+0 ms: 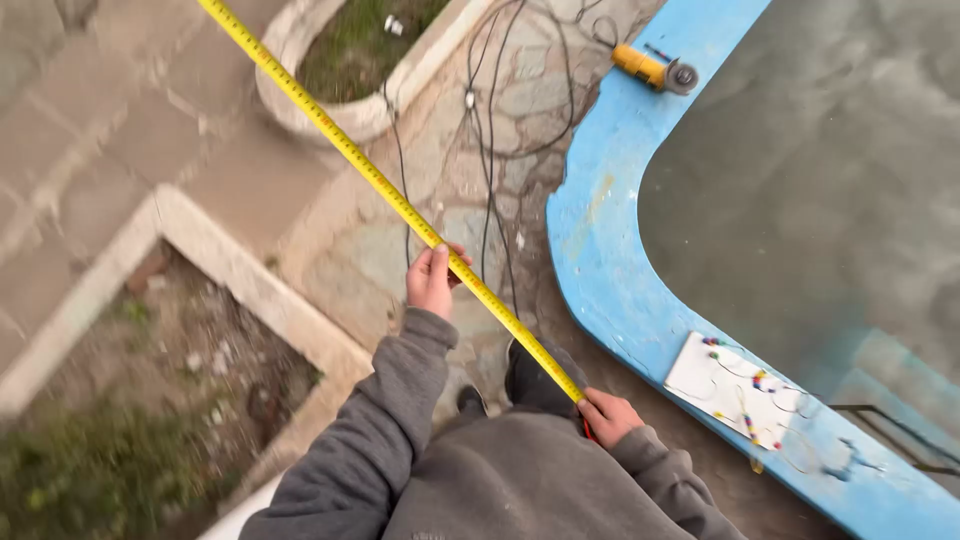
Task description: Measuring a long metal strip with a tape measure, marking the desired length with a pen, and then cutting it with an angle grinder.
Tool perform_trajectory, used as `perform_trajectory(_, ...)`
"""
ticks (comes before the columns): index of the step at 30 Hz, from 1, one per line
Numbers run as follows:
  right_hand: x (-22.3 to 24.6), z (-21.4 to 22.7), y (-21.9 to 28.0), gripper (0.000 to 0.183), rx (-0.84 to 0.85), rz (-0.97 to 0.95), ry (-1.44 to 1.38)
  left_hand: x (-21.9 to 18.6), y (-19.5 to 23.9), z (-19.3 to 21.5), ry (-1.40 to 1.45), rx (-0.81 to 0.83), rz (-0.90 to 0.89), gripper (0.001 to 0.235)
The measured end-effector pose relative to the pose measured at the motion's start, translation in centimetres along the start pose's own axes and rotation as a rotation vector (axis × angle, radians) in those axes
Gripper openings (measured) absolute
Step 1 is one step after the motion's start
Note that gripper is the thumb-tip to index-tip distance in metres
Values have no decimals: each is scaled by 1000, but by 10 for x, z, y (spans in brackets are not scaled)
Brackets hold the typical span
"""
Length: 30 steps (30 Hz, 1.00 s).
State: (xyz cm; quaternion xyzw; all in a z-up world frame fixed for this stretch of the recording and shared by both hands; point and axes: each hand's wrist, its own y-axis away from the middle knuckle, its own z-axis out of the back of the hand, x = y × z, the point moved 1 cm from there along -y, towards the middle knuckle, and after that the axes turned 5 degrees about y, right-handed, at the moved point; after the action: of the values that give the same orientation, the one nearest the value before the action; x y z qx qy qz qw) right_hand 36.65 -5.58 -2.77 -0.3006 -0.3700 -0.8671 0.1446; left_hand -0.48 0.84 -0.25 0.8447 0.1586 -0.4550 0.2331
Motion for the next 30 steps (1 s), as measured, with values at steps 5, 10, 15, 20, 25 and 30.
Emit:
perform_trajectory(5, 17, 27, -177, 28, -150, -27, -412, -25, -224, -153, -204, 534, -42, 32)
perform_trajectory(10, 81, 164, -351, 28, -345, 137, -499, -83, -437, -268, -336, 753, -87, 31)
perform_trajectory(15, 158, 351, -448, 25, -461, 19, -109, -125, -614, -260, -79, 268, -42, 28)
perform_trajectory(20, 170, 469, -586, 25, -218, -134, 229, -52, -752, -194, 95, -36, 144, 27)
perform_trajectory(25, 180, 559, -725, 26, 27, -285, 363, -3, -902, -222, -225, -428, 362, 24)
perform_trajectory(30, 142, 626, -864, 30, -337, 7, -89, -68, -1112, -472, -365, 191, 14, 30)
